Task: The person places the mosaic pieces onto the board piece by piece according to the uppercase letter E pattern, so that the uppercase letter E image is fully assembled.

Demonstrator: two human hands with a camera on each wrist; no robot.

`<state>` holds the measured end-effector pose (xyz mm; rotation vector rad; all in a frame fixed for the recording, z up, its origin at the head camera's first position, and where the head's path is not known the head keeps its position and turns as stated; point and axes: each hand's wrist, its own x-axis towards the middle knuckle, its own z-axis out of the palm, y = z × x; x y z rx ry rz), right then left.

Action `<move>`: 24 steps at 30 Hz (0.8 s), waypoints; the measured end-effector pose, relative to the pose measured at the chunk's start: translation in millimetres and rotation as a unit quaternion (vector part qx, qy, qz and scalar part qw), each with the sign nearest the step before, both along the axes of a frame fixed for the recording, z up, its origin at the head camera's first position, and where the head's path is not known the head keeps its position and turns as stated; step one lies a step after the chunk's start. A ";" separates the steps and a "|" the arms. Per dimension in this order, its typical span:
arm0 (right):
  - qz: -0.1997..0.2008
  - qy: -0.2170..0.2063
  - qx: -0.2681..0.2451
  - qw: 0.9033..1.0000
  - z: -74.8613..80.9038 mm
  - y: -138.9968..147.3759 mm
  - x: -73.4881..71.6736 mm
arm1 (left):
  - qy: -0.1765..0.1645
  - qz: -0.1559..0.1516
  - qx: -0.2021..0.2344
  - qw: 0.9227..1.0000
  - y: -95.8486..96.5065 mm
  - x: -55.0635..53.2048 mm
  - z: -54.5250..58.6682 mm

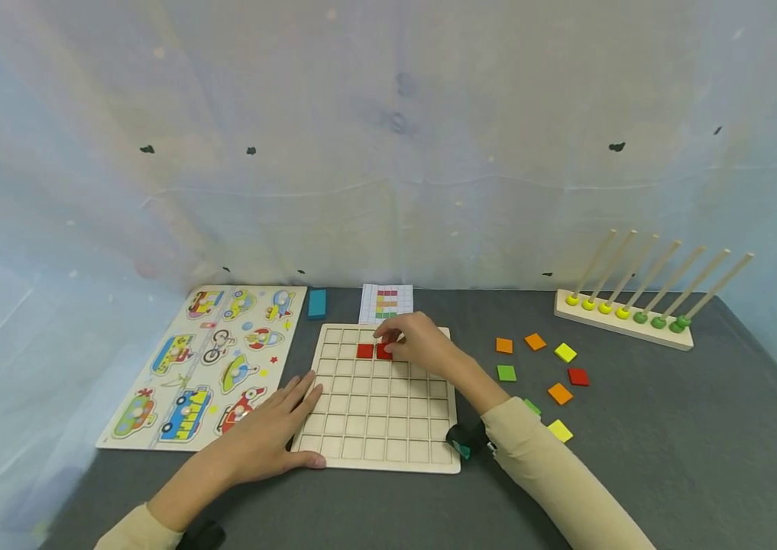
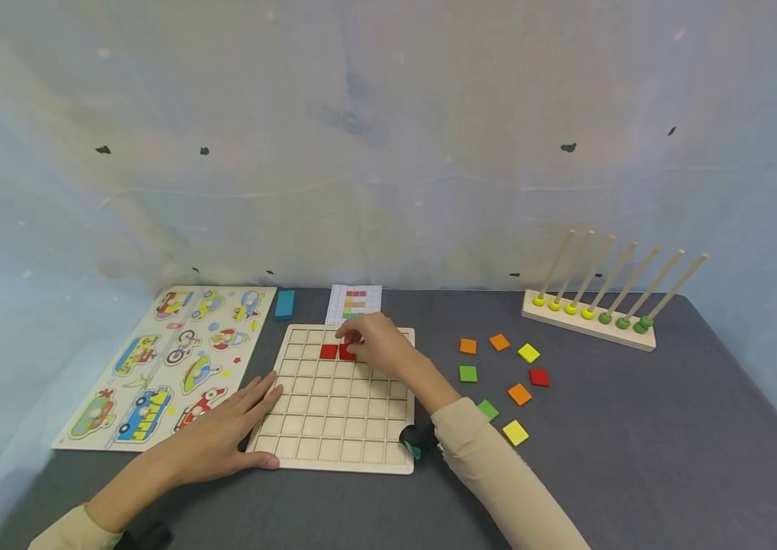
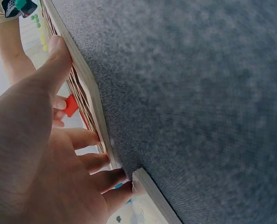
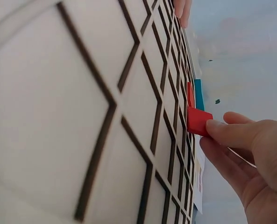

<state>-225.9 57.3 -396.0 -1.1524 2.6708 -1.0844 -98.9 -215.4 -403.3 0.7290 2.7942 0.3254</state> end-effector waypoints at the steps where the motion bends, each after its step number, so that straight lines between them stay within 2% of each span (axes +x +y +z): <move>1: -0.003 -0.003 -0.001 1.000 -0.2 -1.2 -0.5 | 0.001 0.000 0.000 1.000 0.2 0.0 0.0; 18: -0.035 -0.028 0.056 0.997 -6.0 -11.3 -2.5 | 0.005 -0.003 -0.003 1.000 0.3 -0.7 -0.5; 24: -0.008 -0.034 0.046 0.998 -1.7 -4.5 -0.9 | 0.002 0.001 -0.004 1.000 0.6 0.1 -0.8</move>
